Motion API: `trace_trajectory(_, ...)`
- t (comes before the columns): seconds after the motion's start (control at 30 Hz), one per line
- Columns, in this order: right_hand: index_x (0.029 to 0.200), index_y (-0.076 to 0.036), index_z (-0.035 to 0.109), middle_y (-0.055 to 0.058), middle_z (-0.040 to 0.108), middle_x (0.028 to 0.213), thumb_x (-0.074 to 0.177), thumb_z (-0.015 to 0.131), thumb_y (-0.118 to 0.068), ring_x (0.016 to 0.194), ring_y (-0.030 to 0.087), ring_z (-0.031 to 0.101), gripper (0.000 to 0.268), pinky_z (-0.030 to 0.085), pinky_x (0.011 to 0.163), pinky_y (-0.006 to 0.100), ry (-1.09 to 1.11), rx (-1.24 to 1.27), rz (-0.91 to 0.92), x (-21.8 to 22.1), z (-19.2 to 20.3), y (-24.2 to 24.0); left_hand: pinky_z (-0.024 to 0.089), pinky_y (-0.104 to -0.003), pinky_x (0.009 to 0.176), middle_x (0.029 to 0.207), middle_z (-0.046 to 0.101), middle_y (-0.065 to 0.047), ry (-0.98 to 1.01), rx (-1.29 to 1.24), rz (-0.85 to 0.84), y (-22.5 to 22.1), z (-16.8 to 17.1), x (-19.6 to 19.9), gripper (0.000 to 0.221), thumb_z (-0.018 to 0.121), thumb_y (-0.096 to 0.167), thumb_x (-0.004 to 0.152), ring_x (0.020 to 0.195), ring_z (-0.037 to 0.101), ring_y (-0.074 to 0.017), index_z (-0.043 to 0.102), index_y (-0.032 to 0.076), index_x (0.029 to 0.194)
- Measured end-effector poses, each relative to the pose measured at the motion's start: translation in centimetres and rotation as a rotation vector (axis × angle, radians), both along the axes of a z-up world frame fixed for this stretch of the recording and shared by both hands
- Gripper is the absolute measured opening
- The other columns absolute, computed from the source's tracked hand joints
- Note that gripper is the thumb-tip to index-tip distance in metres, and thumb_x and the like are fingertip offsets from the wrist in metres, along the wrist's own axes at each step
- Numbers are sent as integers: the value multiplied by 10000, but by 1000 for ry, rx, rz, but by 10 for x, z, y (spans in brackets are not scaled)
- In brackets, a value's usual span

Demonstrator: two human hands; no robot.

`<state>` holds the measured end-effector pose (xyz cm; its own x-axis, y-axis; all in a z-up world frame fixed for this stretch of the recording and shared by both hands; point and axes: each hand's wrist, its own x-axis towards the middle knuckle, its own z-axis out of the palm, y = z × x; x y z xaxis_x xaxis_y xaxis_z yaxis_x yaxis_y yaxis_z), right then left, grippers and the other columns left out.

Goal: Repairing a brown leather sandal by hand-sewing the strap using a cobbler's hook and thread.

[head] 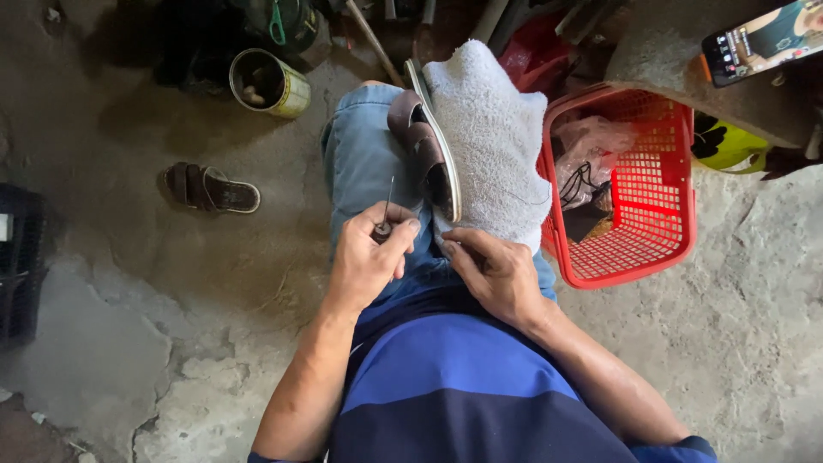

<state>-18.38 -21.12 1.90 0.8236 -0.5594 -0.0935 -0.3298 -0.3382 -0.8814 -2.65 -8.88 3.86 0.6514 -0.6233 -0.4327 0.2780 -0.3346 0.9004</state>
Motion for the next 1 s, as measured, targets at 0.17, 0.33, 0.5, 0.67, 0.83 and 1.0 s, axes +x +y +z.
trace_trajectory(0.17,1123,-91,766,64,751,651,982,650,-194,504,141,630,209,513,496,295,13,405,-20,17,7,3,467,-233,312,559,632,-123,84,-58,38,4,-3,-2,75,704,28,848,356,565,-115,712,-36,886)
trace_trajectory(0.33,1158,-2,751,145,743,655,949,689,-140,440,121,592,257,474,447,246,18,728,-41,23,1,5,473,-218,311,587,638,-135,84,-60,25,6,-7,-6,93,721,38,852,360,562,-108,728,-39,904)
trace_trajectory(0.5,1060,26,755,162,735,639,970,673,-120,411,108,581,190,434,421,220,-4,814,-127,23,-8,8,450,-221,288,559,607,-132,145,-57,104,4,-7,-8,89,736,36,832,347,540,-109,738,-34,888)
trace_trajectory(0.67,982,56,691,183,692,641,961,670,-141,366,113,518,199,361,360,216,58,1084,-248,26,-7,17,430,-224,284,570,618,-135,147,-63,134,1,-6,-7,113,694,48,871,328,505,-105,735,-46,919)
trace_trajectory(0.83,979,57,657,198,681,683,953,687,-146,378,112,515,208,405,360,223,72,1270,-278,32,3,17,425,-231,295,627,624,-117,142,-50,130,13,-7,-5,141,670,70,920,333,513,-103,740,-47,954)
trace_trajectory(1.0,945,47,644,194,654,660,983,665,-130,366,107,498,183,421,342,229,20,1412,-198,33,-7,19,514,-256,459,628,719,-80,-73,26,-68,13,-10,3,99,749,110,886,508,612,-91,812,49,933)
